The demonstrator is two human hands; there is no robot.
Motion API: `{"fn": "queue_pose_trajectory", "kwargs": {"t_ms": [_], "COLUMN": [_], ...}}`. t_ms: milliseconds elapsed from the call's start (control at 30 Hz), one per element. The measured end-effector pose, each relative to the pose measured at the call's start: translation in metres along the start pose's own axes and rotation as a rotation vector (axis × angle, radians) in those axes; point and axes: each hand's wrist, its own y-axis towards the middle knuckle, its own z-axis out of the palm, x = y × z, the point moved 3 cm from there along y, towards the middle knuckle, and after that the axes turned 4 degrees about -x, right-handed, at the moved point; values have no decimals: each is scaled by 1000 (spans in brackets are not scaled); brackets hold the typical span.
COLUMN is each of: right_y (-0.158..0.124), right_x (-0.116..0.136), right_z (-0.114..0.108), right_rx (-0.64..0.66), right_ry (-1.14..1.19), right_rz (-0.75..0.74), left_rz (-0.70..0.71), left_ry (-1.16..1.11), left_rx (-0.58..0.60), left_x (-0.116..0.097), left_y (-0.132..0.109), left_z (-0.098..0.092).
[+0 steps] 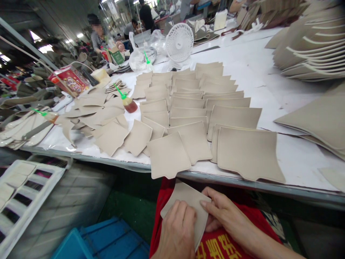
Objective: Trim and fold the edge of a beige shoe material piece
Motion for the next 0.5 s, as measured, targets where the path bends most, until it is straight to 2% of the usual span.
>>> {"fn": "queue_pose_trajectory", "kwargs": {"t_ms": [133, 333, 500], "right_y": [0, 0, 0], "right_x": [-1, -1, 0], "right_z": [-2, -1, -3], "right_rx": [9, 17, 9], "right_ry": [-15, -25, -41], "right_rz": [1, 9, 0], "left_rz": [-63, -211, -373], "left_ry": [-70, -278, -424], "left_rx": [24, -32, -204], "left_x": [6, 8, 4], "left_y": [-5, -6, -2], "left_z": [-2, -7, -16]}}
